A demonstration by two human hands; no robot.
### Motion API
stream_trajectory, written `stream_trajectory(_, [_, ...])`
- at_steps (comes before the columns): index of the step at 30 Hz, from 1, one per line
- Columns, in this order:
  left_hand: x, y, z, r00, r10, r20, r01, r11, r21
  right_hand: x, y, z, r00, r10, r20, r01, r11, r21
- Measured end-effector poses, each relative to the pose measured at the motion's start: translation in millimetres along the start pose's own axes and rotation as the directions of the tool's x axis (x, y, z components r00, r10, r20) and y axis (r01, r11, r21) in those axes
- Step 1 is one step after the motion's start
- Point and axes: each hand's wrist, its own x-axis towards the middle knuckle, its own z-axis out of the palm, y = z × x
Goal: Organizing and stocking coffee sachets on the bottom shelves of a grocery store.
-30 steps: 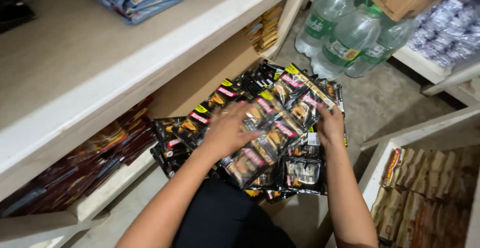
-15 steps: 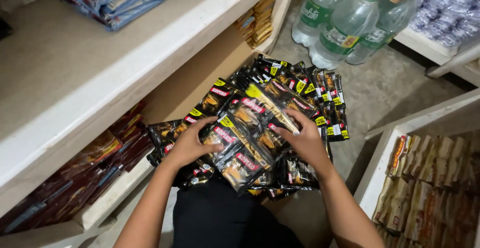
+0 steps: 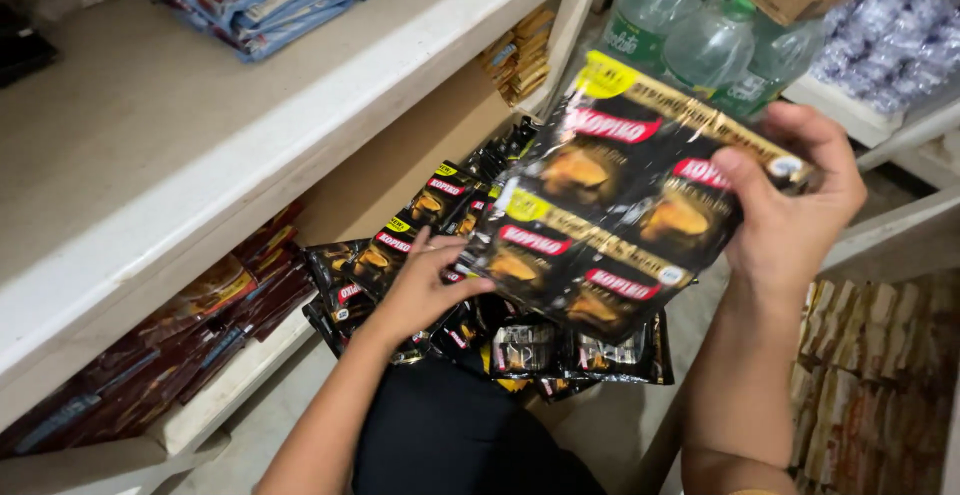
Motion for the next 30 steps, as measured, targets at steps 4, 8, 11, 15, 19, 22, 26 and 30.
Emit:
stream_trajectory(4, [0.0,5.2,14.8,0.992,-0.118,0.043,0.12,0.991,-0.064,16.0,55.2,17.7,0.999,0.002,-0.05,-0.005,0.999,-0.052])
stream_trajectory(8, [10.3,-13.6,24.6,0.951,-0.308,-0.024,0.283,0.899,-0.334,17.8,148.6,48.1,0.948,0.299,-0.11,-0.294,0.954,0.057])
stream_trajectory(11, [10.5,-22.1,31.5,0.975,-0.221,-0.036,0.169,0.831,-0.53,-3.4,178.6,60.2,0.82,0.573,0.008,-0.569,0.812,0.135])
stream_trajectory(15, [-11.6,-17.5,18.8,0.984,-0.162,0.066,0.171,0.806,-0.567,-39.7,196.5,58.1,0.787,0.596,0.162,-0.613,0.784,0.094])
stream_trajectory(19, [-26.1,-17.2,12.8,0.983,-0.081,0.167,0.13,0.943,-0.307,-72.6,247.4,30.0,0.65,0.681,0.338,-0.684,0.718,-0.131])
stream_trajectory(22, [-42.2,2.8,1.5,0.974,-0.144,0.177,0.159,0.985,-0.073,-87.2,243.9,26.7,0.679,0.646,0.349,-0.547,0.762,-0.346])
stream_trajectory(26, [-51.9,17.9,-8.1,0.952,-0.276,0.131,0.285,0.957,-0.054,-93.3,207.0,24.8,0.709,0.541,0.451,-0.297,0.81,-0.506])
stream_trajectory(30, [-38.5,-11.0,-20.8,0.894,-0.436,-0.103,0.418,0.894,-0.16,-96.4,192.9,41.9,0.717,0.521,0.464,-0.384,0.85,-0.361])
